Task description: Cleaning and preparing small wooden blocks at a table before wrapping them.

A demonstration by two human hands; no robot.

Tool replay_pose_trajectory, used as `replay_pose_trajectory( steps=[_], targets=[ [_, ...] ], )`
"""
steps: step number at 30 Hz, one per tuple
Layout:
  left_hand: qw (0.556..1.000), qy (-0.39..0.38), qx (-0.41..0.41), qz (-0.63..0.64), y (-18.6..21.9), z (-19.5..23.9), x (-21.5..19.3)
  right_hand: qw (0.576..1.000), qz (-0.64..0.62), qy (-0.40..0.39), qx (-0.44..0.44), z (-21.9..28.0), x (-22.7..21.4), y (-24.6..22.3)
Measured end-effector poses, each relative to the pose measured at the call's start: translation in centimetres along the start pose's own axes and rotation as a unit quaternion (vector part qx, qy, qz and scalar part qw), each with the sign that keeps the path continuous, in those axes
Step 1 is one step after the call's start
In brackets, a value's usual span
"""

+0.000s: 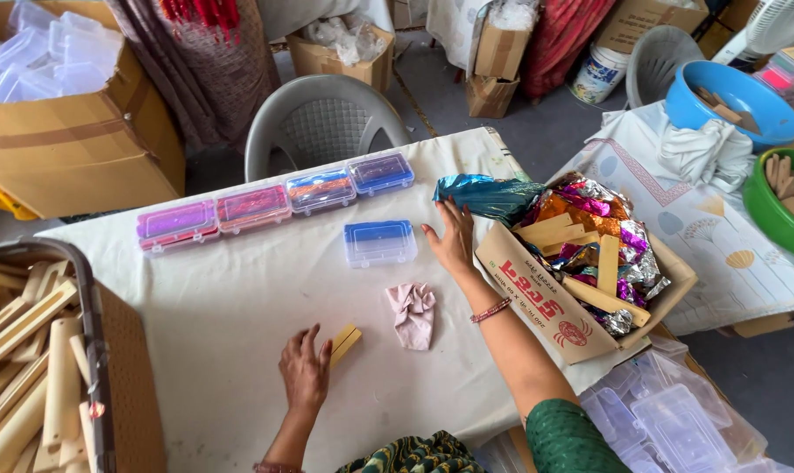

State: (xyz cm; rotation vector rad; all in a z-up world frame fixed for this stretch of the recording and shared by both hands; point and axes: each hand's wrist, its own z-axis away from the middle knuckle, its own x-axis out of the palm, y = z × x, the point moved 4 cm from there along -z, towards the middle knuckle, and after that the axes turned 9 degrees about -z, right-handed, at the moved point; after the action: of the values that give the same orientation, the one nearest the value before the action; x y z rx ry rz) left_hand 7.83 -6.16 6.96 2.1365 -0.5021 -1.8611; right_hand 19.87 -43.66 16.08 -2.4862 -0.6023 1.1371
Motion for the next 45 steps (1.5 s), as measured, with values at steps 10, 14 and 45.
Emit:
replay_pose_trajectory(
  steps=[10,14,45],
  targets=[
    [0.975,-0.087,0.033,0.201,6.4,-3.8,-3.6,0.987,-0.111,-0.056,-0.098,4.2,0.7,-10.9],
    [0.937,-0.085,0.026,0.338,6.3,-4.2,-6.0,0.933,-0.278,-0.213,-0.079,5.0,1.4,-18.3],
    [0.921,0.037,-0.302,0.243,-11.6,-1.3,1.3,0.909,0.079,-0.291,-0.287,19.1,12.4,-12.7]
  ],
)
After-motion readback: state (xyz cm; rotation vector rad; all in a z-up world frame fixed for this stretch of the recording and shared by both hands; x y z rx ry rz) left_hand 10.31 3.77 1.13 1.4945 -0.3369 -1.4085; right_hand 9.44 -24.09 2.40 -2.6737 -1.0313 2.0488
